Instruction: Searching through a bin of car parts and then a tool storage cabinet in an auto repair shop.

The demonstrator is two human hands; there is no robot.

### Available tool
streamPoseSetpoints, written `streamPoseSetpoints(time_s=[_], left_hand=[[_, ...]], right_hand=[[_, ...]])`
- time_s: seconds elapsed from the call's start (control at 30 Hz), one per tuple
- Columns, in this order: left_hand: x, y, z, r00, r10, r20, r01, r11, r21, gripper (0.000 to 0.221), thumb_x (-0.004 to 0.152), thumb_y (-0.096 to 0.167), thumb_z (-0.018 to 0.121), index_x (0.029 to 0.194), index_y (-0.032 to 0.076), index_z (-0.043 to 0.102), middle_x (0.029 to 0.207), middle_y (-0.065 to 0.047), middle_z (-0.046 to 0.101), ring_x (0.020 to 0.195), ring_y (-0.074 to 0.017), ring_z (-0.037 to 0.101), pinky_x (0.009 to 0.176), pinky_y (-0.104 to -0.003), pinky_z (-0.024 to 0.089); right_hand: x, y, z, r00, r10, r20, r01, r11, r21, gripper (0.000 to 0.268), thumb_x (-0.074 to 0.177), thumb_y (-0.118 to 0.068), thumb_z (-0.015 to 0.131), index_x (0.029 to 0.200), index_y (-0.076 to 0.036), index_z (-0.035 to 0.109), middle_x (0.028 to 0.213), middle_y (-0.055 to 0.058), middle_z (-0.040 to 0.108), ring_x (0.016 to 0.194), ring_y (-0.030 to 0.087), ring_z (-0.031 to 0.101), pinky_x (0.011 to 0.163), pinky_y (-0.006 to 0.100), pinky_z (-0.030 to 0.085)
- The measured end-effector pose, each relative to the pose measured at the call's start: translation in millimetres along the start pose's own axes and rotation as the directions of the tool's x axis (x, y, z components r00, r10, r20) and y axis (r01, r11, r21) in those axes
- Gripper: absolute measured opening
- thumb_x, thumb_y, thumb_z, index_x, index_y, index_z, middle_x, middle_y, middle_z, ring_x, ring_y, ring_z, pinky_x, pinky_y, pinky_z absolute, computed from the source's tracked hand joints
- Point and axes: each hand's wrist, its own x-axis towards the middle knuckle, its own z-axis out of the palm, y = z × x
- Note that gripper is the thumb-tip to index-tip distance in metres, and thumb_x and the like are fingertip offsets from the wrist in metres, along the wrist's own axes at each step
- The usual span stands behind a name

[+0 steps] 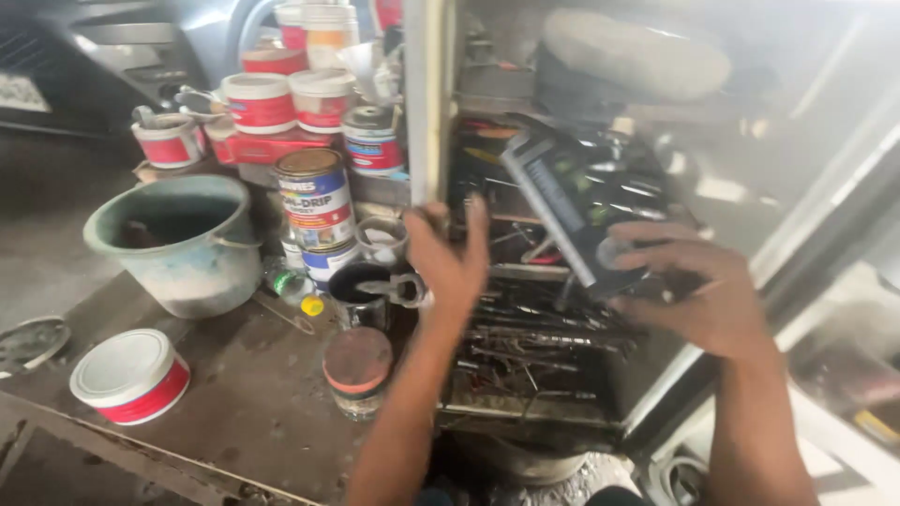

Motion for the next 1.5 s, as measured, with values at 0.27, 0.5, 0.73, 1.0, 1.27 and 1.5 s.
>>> streamPoseSetpoints(time_s=[0.27, 0.5, 0.73, 1.0, 1.27, 1.5], left_hand=[[-58.4, 39.7, -17.7, 0.139, -0.422, 0.896, 0.961, -0.16, -0.225, 0.044, 0.102, 0.05, 0.065, 0.091, 0.008, 0.059, 0.065, 0.007, 0.051, 0.042, -0.0026, 0.036, 0.033, -0.019, 0.025], [-46.8, 68.0, -39.4, -0.036, -0.314, 0.949, 0.888, -0.446, -0.114, 0.038, 0.101, 0.044, 0.059, 0.102, 0.007, 0.068, 0.075, 0.001, 0.069, 0.048, -0.0042, 0.057, 0.038, -0.015, 0.043], [-103.6, 65.5, -51.6, 0.469, -0.439, 0.766, 0.883, 0.227, -0.411, 0.034, 0.103, 0.034, 0.061, 0.118, 0.003, 0.06, 0.091, -0.007, 0.069, 0.071, -0.0114, 0.065, 0.057, -0.025, 0.055], [-132.4, 79.2, -71.9, 0.709, -0.139, 0.691, 0.538, 0.74, -0.404, 0.021, 0.104, 0.018, 0.068, 0.115, 0.001, 0.069, 0.101, -0.008, 0.073, 0.088, -0.0141, 0.071, 0.076, -0.029, 0.057], [-170.1, 58.0, -69.4, 0.619, -0.288, 0.731, 0.628, 0.74, -0.241, 0.035, 0.095, 0.021, 0.077, 0.119, 0.0, 0.062, 0.101, -0.009, 0.071, 0.088, -0.0183, 0.07, 0.078, -0.034, 0.056], [-185.6, 45.1, -70.6, 0.433, -0.308, 0.847, 0.414, 0.903, 0.116, 0.061, 0.077, 0.021, 0.087, 0.123, -0.007, 0.059, 0.116, -0.019, 0.062, 0.106, -0.0273, 0.064, 0.091, -0.042, 0.055]], right_hand=[[-23.8, -23.1, 27.4, 0.979, 0.17, 0.115, -0.179, 0.981, 0.077, 0.064, 0.064, 0.007, 0.089, 0.124, -0.009, 0.072, 0.142, 0.006, 0.067, 0.101, 0.017, 0.061, 0.079, 0.031, 0.056], [-36.4, -24.4, 36.7, 0.983, 0.175, 0.062, -0.182, 0.977, 0.113, 0.068, 0.064, 0.004, 0.085, 0.128, -0.009, 0.069, 0.143, 0.009, 0.064, 0.119, 0.021, 0.067, 0.092, 0.036, 0.062], [-106.8, 44.4, 69.0, 0.913, 0.399, -0.086, -0.36, 0.886, 0.293, 0.055, 0.09, 0.0, 0.075, 0.144, -0.003, 0.065, 0.123, 0.015, 0.075, 0.1, 0.021, 0.07, 0.083, 0.034, 0.057], [-140.2, 103.0, 104.4, 0.857, 0.509, -0.083, -0.273, 0.585, 0.763, 0.05, 0.097, -0.003, 0.06, 0.146, 0.006, 0.051, 0.131, 0.015, 0.067, 0.113, 0.019, 0.065, 0.096, 0.032, 0.053], [-146.3, 129.4, 118.2, 0.847, 0.529, -0.053, -0.261, 0.501, 0.825, 0.045, 0.098, -0.001, 0.058, 0.142, 0.003, 0.051, 0.131, 0.016, 0.066, 0.115, 0.021, 0.065, 0.098, 0.035, 0.054], [-151.4, 139.4, 123.7, 0.883, 0.468, -0.039, -0.229, 0.502, 0.834, 0.046, 0.093, 0.003, 0.067, 0.137, 0.0, 0.055, 0.131, 0.015, 0.067, 0.112, 0.022, 0.068, 0.092, 0.036, 0.06]])
